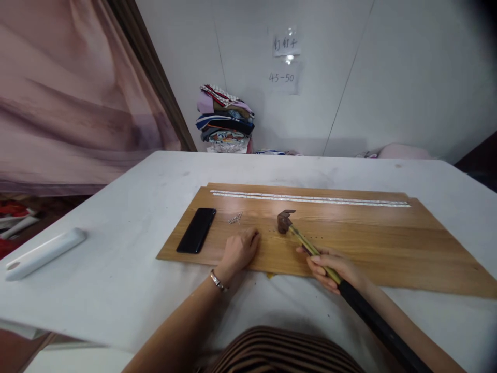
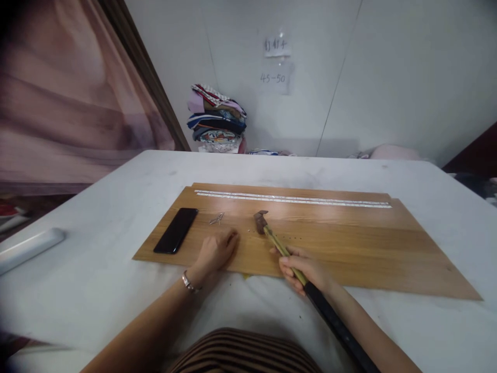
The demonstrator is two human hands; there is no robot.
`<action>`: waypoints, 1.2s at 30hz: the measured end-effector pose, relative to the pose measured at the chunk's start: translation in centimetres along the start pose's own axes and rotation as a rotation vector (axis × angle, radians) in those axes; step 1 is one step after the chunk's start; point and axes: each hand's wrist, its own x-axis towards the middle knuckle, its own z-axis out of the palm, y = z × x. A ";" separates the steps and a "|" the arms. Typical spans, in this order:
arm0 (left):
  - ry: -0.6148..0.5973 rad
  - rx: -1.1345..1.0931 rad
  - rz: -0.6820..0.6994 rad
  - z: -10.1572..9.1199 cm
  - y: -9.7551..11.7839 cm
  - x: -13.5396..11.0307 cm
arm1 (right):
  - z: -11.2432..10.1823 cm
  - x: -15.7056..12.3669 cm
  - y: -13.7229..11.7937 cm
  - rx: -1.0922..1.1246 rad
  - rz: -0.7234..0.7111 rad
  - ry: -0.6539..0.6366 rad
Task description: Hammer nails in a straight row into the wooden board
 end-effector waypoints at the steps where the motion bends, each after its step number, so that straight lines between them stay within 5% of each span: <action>1: 0.001 -0.001 0.000 0.0 0.0 0.0 | 0.0 0.0 0.0 0.001 -0.002 -0.001; 36: 0.026 -0.014 0.008 -0.2 0.4 0.4 | 0.3 0.6 0.3 -0.075 -0.030 -0.009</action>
